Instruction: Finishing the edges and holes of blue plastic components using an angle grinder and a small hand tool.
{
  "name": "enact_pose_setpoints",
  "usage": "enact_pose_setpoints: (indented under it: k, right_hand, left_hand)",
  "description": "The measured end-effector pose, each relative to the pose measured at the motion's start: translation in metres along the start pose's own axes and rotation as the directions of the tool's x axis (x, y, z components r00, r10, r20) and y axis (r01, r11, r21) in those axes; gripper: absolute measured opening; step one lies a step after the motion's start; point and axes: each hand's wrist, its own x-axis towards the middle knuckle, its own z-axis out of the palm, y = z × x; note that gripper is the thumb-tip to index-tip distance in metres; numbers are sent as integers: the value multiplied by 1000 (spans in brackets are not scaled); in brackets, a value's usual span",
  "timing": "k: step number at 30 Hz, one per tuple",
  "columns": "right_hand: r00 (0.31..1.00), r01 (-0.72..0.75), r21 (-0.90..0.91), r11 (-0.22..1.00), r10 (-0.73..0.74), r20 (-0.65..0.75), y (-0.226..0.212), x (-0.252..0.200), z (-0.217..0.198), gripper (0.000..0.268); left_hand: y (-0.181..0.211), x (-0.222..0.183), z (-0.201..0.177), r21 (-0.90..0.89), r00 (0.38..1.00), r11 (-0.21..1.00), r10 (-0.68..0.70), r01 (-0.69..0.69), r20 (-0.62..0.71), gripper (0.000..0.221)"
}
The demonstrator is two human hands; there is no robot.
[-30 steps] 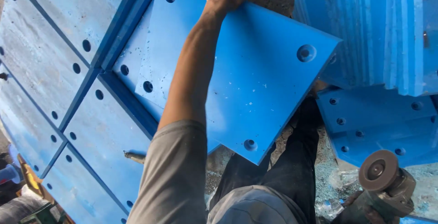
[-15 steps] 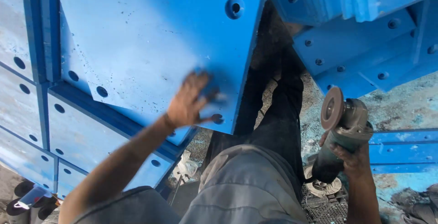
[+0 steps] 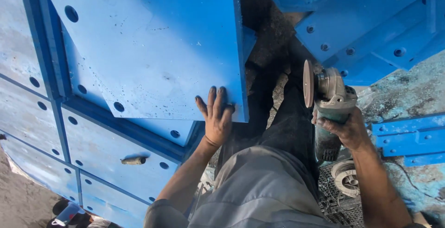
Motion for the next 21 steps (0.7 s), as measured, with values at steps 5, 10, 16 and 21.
enact_pose_setpoints:
  k: [5, 10, 16, 21]
  right_hand:
    - [1000, 20, 21, 1000, -20, 5, -18, -10, 6, 44]
    - [992, 82, -29, 996, -79, 97, -32, 4, -20, 46]
    - [992, -46, -45, 998, 51, 119, 9, 6, -67, 38]
    - [954, -283, -103, 953, 291, 72, 27, -10, -76, 51]
  left_hand:
    - [53, 10, 26, -43, 958, 964, -266, 262, -112, 19]
    - [84, 54, 37, -92, 893, 912, -410, 400, -184, 23]
    - [72, 96, -26, -174, 934, 925, -352, 337, -63, 40]
    - [-87, 178, -47, -399, 946, 886, -304, 235, -118, 70]
